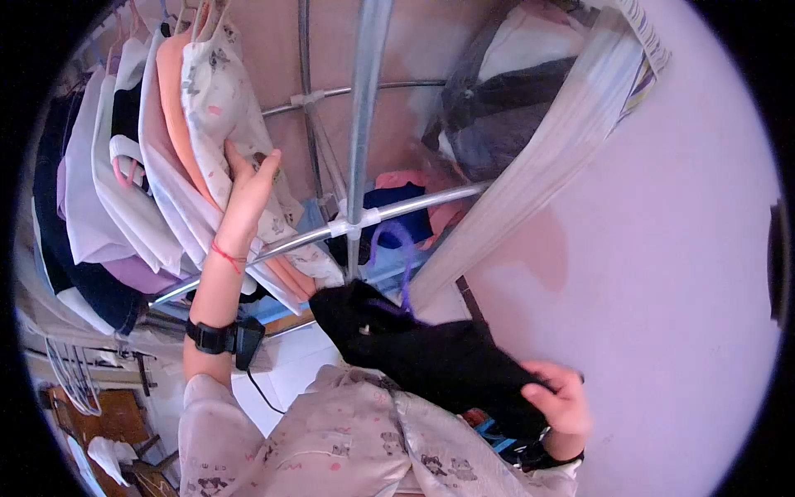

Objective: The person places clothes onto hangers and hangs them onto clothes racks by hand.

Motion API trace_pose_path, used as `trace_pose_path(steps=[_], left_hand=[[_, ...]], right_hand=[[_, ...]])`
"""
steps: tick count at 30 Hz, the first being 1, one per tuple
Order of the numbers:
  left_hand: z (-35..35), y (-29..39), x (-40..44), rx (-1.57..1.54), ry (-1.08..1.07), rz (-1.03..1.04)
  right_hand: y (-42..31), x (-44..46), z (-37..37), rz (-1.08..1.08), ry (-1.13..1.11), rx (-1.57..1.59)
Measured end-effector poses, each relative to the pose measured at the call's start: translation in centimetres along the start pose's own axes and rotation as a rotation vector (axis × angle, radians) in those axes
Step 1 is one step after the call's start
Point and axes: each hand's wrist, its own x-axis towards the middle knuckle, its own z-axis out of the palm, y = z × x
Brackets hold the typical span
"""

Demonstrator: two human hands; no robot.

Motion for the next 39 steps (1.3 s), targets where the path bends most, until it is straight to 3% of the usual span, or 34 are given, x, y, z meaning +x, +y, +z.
trace_pose_path(steps=[5, 9, 10, 11, 15, 18, 19, 21, 23, 25, 28, 31, 35, 36, 39], left_hand=[[-2.1, -1.6, 0.7, -0.19, -0.025, 0.029], [-1.4, -2.2, 1.1, -0.149, 0.042, 0.025], [-1.2, -1.2, 0.6, -0.044, 0.067, 0.119], [-0.8, -1.2, 0.4, -0.219, 0.055, 0.081], [-1.2, -1.7, 0.2, 0.112, 0.118, 0.19], [-0.7, -1.0, -0.2, 0.162, 0.116, 0.168], [-0.6, -0.6, -0.5, 0.21, 0.108, 0.154], [-0.7, 0.1, -1.1, 0.251, 0.086, 0.158], [-1.4, -1.1, -1.2, 0.231, 0.077, 0.184], [-1.7, -1.5, -1.2, 0.336, 0.072, 0.214], [-2.0, -1.1, -1.0, 0.332, 0.055, 0.239], [-2.3, -1.1, -0.9, 0.218, -0.014, 0.165], [-2.3, -1.0, -1.0, -0.06, -0.116, 0.132], [-1.8, -1.6, -0.9, -0.071, -0.129, 0.112], [-1.3, -2.5, -1.7, -0.579, -0.298, 0.014]], right_hand=[[-2.6, 2.3, 6.0, -0.316, 0.08, 0.426], [-4.1, 6.0, 9.1, -0.386, -0.054, 0.219], [-4.5, 7.6, 9.6, -0.445, -0.067, 0.167], [-4.7, 9.3, 10.2, -0.503, -0.077, 0.113], [-6.3, 13.6, 12.0, -0.632, -0.083, 0.129], [-9.2, 14.4, 12.4, -0.647, -0.08, -0.005], [-9.3, 15.7, 12.5, -0.759, -0.068, -0.005], [-10.3, 16.3, 12.3, -0.709, -0.138, 0.167], [-10.6, 17.2, 13.0, -0.737, -0.114, 0.229], [-10.8, 17.8, 13.9, -0.78, 0.012, 0.044], [-10.2, 18.0, 13.8, -0.84, -0.015, 0.016], [-9.7, 15.0, 12.6, -0.721, -0.046, 0.065], [-6.2, 10.4, 9.2, -0.616, 0.1, 0.25], [-5.0, 9.4, 7.5, -0.707, 0.1, 0.178], [-1.5, 7.3, 2.7, -0.822, 0.189, 0.056]])
